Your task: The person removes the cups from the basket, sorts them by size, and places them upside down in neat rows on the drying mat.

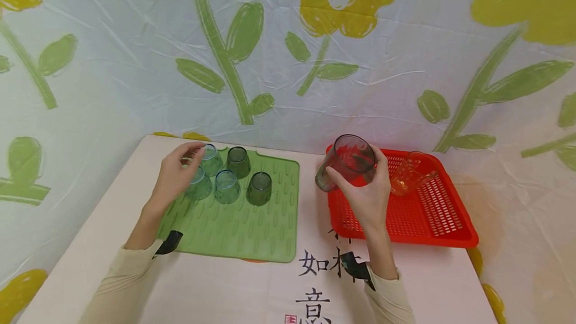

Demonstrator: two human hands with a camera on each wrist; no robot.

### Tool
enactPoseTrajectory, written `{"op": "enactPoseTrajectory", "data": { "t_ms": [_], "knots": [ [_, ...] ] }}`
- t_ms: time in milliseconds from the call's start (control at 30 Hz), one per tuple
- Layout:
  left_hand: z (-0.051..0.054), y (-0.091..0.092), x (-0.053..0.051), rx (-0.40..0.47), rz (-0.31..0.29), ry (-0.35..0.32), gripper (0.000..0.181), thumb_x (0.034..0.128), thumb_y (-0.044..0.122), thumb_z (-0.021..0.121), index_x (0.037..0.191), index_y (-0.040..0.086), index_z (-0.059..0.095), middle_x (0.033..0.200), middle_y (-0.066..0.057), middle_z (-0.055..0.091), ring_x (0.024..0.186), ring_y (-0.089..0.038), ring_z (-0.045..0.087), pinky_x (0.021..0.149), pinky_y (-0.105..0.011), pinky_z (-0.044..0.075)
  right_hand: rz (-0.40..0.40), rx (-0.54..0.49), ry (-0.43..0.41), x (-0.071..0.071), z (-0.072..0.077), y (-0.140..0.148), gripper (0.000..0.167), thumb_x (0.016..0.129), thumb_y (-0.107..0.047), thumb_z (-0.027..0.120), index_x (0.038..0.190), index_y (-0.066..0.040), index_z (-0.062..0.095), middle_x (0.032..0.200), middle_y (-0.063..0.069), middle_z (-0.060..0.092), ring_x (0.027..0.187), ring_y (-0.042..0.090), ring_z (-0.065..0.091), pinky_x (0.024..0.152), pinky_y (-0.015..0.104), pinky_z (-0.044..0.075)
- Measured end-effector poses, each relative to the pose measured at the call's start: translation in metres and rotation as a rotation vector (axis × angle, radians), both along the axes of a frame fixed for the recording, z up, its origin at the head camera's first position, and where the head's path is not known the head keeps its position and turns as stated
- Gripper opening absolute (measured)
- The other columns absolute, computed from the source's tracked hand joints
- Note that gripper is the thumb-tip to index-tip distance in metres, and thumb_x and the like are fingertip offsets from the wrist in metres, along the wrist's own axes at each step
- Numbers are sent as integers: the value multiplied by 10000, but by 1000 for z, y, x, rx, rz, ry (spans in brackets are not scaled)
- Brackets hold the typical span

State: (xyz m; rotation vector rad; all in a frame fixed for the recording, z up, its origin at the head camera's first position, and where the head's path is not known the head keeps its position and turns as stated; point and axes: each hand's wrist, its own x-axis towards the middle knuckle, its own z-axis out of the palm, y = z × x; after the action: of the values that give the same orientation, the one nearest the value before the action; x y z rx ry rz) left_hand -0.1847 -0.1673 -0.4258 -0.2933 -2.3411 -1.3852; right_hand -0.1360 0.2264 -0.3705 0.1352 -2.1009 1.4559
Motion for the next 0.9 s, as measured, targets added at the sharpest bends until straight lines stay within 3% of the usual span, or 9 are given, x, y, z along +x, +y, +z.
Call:
{"op": "enactPoseTrajectory", "data": {
  "t_ms": [133,367,500,767,900],
  "knots": [
    [1,19,-2,40,-49,-34,300,1055,191,616,1294,17,668,1146,-153,688,1014,-277,639,814,-310,501,29,-18,-27,3,7,-16,771,809,-47,869,1460,-29,457,1338,212,591,1147,326,618,947,179,509],
    [-2,48,-3,99,-156,-63,344,1056,260,618,1328,52,656,1182,-116,673,1068,-243,623,877,-390,519,90,-56,-60,1,7,-35,781,812,-34,863,1466,-2,436,1331,186,609,1142,280,631,971,206,510],
    [-5,62,-1,148,-220,-83,347,1051,259,628,1338,65,649,1174,-94,663,1060,-217,622,892,-406,525,134,-86,-62,-1,4,-43,780,803,-11,862,1459,6,440,1317,194,617,1131,263,641,972,218,510],
    [-8,86,3,191,-358,-115,370,1042,215,642,1393,105,609,1222,-83,644,1135,-216,620,970,-438,517,240,-165,-45,-6,0,-59,791,801,34,844,1468,18,420,1368,221,573,1228,411,578,1009,247,491],
    [-13,95,2,201,-421,-139,432,1030,213,662,1438,104,570,1302,-93,619,1212,-232,589,1013,-472,502,291,-193,-27,-15,-13,-62,828,802,65,832,1501,-14,394,1426,172,538,1262,389,566,987,258,502]
  ]
}}
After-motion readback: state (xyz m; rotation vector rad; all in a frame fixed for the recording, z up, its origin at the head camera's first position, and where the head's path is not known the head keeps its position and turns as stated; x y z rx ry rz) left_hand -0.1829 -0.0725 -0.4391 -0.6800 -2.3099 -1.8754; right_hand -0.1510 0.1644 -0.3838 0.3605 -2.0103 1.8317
